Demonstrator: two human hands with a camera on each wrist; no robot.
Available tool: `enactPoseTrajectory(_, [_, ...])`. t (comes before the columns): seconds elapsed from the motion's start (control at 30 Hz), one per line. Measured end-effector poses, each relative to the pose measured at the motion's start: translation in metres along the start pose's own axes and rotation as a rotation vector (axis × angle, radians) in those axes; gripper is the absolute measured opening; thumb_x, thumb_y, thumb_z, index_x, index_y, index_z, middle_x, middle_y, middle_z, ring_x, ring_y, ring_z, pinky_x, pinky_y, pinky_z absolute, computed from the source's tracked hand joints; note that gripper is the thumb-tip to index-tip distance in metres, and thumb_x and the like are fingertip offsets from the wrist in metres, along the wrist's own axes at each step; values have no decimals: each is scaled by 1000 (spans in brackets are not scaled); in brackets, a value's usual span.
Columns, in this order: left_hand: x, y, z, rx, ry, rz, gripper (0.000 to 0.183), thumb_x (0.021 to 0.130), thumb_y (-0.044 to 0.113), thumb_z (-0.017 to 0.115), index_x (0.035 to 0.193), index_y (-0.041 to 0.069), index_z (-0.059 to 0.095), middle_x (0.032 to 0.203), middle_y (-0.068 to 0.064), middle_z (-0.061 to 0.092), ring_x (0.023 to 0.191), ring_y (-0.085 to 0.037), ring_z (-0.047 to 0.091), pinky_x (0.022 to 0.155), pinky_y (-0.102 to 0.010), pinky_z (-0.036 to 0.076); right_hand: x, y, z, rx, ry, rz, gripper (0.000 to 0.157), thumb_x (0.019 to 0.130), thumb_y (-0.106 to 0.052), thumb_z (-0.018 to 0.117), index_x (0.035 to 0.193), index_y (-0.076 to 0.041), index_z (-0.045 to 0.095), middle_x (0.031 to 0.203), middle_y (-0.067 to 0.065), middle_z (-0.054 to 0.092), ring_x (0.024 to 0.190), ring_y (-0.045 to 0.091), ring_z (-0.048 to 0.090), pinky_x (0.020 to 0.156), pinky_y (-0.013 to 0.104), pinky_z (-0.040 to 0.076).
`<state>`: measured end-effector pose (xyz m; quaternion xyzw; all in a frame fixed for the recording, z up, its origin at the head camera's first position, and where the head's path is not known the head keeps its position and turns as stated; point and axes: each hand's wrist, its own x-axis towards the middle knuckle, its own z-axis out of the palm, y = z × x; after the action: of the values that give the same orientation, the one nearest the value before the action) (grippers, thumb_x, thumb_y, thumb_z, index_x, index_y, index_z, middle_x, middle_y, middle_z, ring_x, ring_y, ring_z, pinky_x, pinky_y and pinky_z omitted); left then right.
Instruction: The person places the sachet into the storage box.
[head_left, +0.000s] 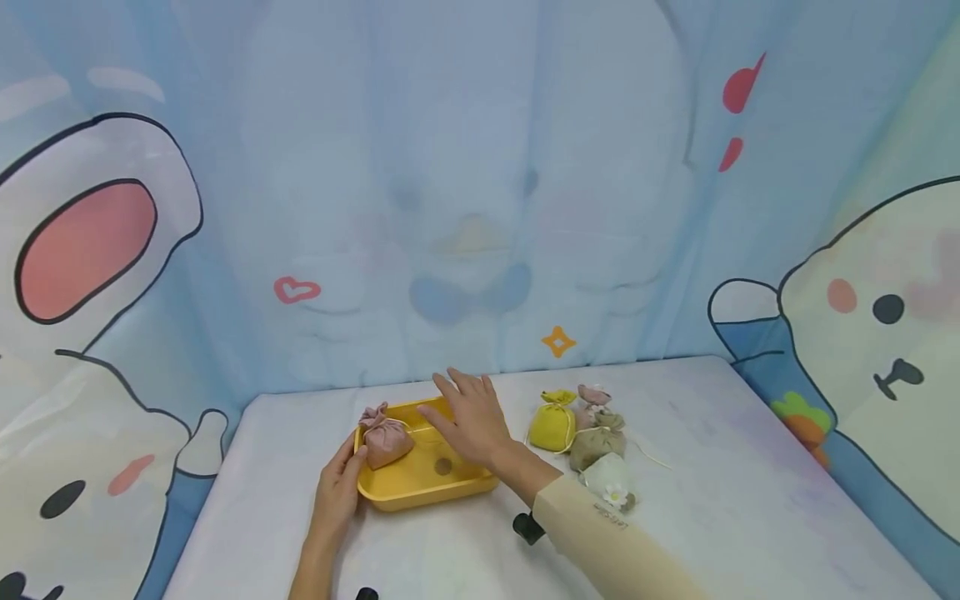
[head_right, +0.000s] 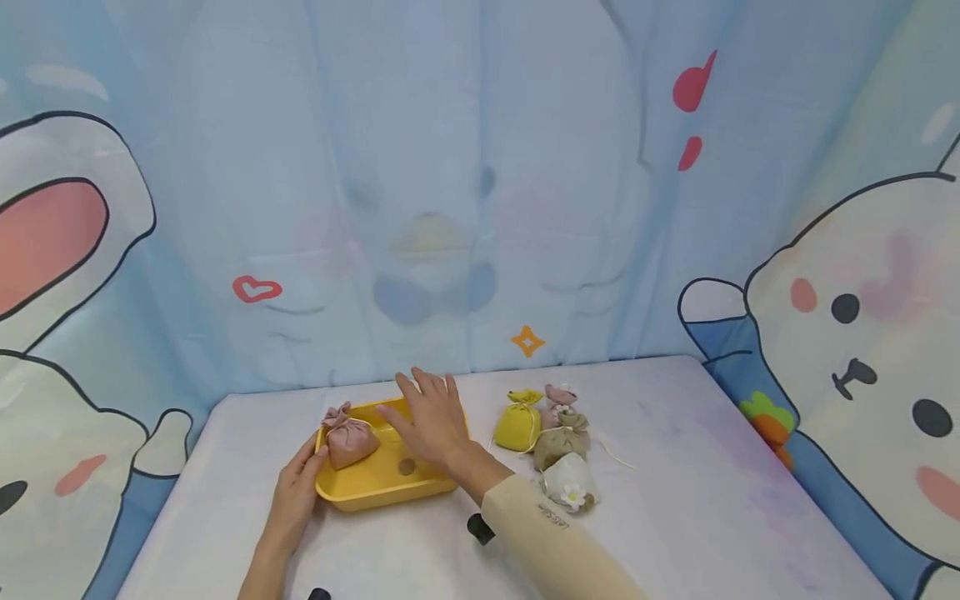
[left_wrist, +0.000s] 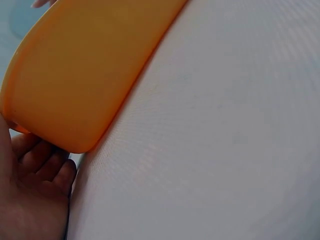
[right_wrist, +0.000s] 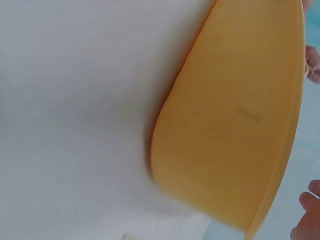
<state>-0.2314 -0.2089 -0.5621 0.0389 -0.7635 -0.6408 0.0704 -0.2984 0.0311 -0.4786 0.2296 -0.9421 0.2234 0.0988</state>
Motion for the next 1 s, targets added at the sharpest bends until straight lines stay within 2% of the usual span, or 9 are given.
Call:
enactPoseTrajectory(0.17, [2, 0, -1, -18, -7, 3, 57, 111, 41, 47, 161, 15, 40, 167, -3, 39, 157, -23, 32, 111, -7, 34, -2, 13, -6, -19, 13, 22, 71, 105, -64, 42, 159, -18, 44, 167, 13, 37, 154, 34, 35, 131, 64, 9])
enactPoseTrajectory(0.27, [3, 0, -1, -35, -9, 16, 57, 111, 39, 48, 161, 14, 40, 167, -4, 39, 157, -24, 32, 106, -2, 34, -4, 21, -9, -35, 22, 29, 71, 105, -64, 42, 159, -18, 45, 167, 14, 37, 154, 36, 34, 130, 65, 6])
enactPoseTrajectory(0.5, [2, 0, 1, -34, -19, 29, 55, 112, 36, 47, 161, 12, 40, 167, -6, 39, 157, -25, 31, 107, -1, 32, -10, 48, -16, -116, 39, 66, 68, 106, -62, 42, 159, -20, 45, 168, 13, 36, 154, 36, 35, 128, 69, 3])
enactPoseTrajectory(0.7, [0, 1, 0, -8, -19, 2, 54, 112, 37, 46, 162, 15, 39, 167, -2, 38, 157, -22, 32, 107, -2, 32, -19, 70, -26, -110, 58, 103, 65, 107, -56, 47, 158, -15, 46, 166, 18, 37, 152, 40, 36, 127, 71, 4])
enactPoseTrajectory(0.8, [-1, 2, 0, 8, -17, 9, 55, 112, 38, 45, 162, 15, 39, 167, -3, 38, 157, -23, 31, 114, -11, 33, -23, 77, -32, -119, 50, 121, 66, 107, -56, 46, 159, -15, 45, 166, 18, 37, 152, 40, 37, 127, 72, 6])
enactPoseTrajectory(0.87, [-1, 3, 0, 14, -13, 13, 55, 112, 38, 46, 161, 15, 39, 167, -4, 38, 157, -24, 31, 115, -10, 32, -26, 82, -32, -124, 55, 131, 66, 107, -56, 46, 158, -14, 46, 166, 18, 38, 151, 41, 38, 126, 72, 8])
enactPoseTrajectory(1.0, [-3, 4, 0, 26, -6, 7, 56, 112, 38, 47, 161, 14, 39, 167, -7, 38, 158, -28, 31, 124, -27, 32, -28, 93, -33, -148, 54, 181, 67, 107, -58, 44, 157, -14, 46, 165, 19, 39, 150, 43, 39, 126, 73, 9])
